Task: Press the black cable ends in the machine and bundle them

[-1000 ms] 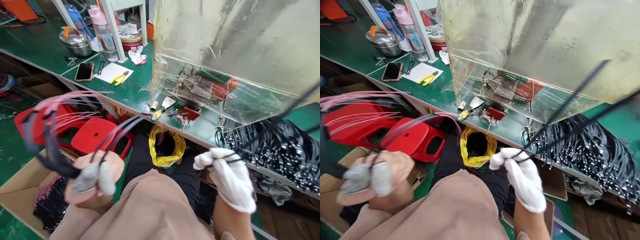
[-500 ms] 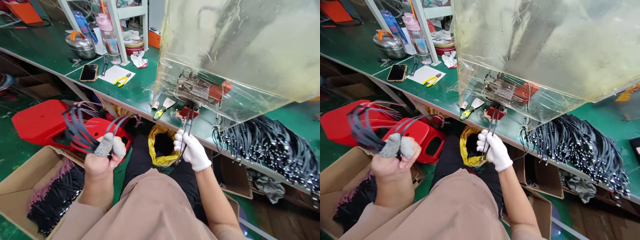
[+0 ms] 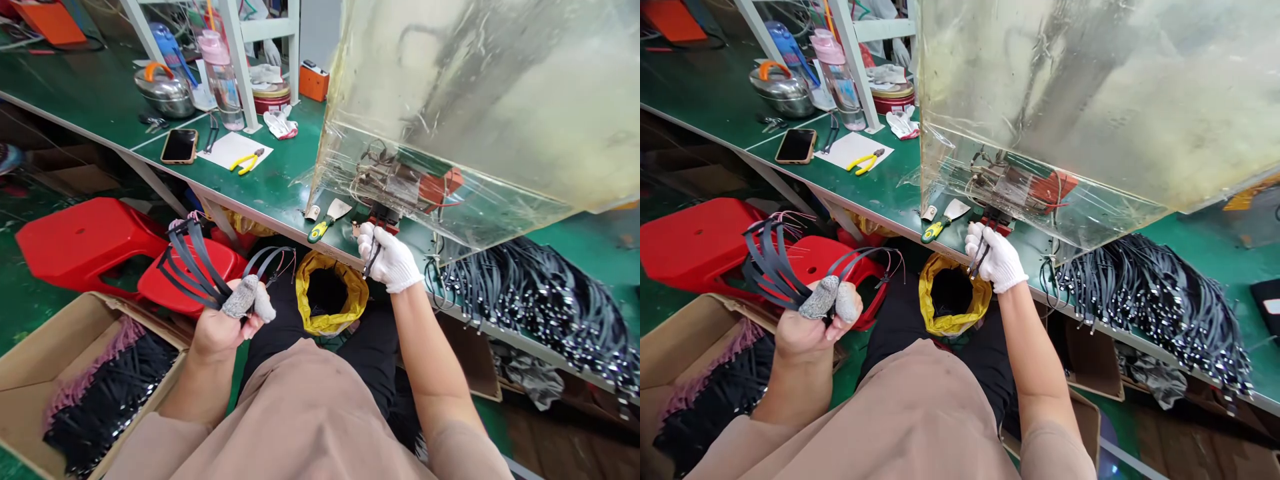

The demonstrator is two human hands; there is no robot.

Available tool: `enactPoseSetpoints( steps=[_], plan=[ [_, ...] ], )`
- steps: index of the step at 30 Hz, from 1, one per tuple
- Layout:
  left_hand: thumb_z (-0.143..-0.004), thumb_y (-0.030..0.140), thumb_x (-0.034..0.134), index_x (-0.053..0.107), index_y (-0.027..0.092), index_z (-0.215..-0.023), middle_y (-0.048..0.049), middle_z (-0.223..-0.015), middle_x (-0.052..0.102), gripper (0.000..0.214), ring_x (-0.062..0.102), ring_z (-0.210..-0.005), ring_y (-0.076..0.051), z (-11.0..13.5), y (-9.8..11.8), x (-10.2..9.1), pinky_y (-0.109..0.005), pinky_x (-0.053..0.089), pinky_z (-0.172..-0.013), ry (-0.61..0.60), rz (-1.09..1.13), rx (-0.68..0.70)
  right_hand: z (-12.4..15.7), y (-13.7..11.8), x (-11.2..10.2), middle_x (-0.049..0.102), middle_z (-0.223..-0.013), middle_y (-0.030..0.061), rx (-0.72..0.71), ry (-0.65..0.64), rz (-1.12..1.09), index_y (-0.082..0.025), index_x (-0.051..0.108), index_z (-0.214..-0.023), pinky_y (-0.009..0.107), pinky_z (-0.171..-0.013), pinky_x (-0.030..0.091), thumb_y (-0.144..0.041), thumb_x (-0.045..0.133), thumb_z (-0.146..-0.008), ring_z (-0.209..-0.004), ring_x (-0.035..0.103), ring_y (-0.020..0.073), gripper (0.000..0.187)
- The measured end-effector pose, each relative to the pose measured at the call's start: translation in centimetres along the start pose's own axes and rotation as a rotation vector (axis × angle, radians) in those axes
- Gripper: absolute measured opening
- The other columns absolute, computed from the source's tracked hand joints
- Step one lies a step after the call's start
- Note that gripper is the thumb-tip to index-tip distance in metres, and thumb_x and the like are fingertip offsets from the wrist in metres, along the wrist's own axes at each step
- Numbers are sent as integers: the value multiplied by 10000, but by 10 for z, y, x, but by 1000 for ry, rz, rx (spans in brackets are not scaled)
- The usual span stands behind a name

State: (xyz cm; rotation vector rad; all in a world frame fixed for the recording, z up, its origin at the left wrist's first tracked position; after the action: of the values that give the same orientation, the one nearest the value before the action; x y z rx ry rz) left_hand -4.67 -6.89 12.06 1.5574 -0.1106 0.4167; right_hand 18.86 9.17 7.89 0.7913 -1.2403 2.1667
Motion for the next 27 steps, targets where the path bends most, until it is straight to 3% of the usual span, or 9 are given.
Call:
enactPoseSetpoints(
  steps=[7, 11, 20, 22, 24, 27],
  plan=[
    [-677, 634, 817, 630, 151, -449, 13, -320, 429, 566, 329, -248, -48, 0, 0, 0, -136, 246, -241, 21, -39, -21, -10, -5, -5, 723, -801, 23, 76, -19, -35, -185, 587, -1100, 190, -481, 589, -139, 435, -1000, -602, 664, 117, 188],
    [-694, 638, 803, 612, 164, -440, 18, -300, 390, 571, 375, -264, -75, 1, 1, 1, -155, 282, -254, 6, -52, 36, -15, -4, -11, 724, -810, 22, 84, -56, -55, -197, 594, -1126, 187, -488, 596, -142, 468, -979, -614, 668, 120, 201],
    [-764, 603, 770, 675, 162, -486, 12, -328, 441, 530, 340, -238, -49, 0, -10, 1, -138, 249, -246, -37, -30, -12, -13, -7, -5, 718, -811, 15, 101, -63, -71, -181, 594, -1076, 166, -505, 586, -148, 450, -1011, -618, 669, 102, 162],
    [-774, 613, 756, 677, 158, -491, 11, -335, 444, 541, 356, -244, -53, 1, -18, 0, -140, 248, -249, -48, -34, -52, -6, -2, -9, 718, -822, 5, 107, -162, -45, -189, 603, -1070, 165, -530, 590, -203, 463, -1031, -644, 680, 96, 146],
    [-782, 644, 734, 680, 151, -508, 7, -353, 465, 566, 358, -251, -51, 2, -30, 0, -147, 245, -254, -77, -59, -132, 7, 17, -19, 727, -855, 20, 198, -347, 33, -182, 619, -1085, 212, -535, 604, -348, 515, -1033, -671, 703, 124, 202],
    [-774, 716, 692, 669, 134, -537, -7, -386, 511, 628, 351, -265, -43, 7, -59, 3, -159, 235, -270, -191, -142, -319, 31, 69, -43, 746, -930, 118, 508, -589, 180, -124, 631, -1149, 361, -559, 630, -641, 537, -956, -751, 745, 240, 560]
  ],
)
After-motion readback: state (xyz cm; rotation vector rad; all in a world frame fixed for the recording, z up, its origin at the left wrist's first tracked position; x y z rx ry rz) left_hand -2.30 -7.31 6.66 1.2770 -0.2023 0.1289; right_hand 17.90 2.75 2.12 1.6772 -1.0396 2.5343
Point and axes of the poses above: each hand's wrist, its own z-axis away from the middle knuckle, its own x-axis out of the palm, y = z × x, the point moved 3 cm from there along -z, towards the middle knuckle
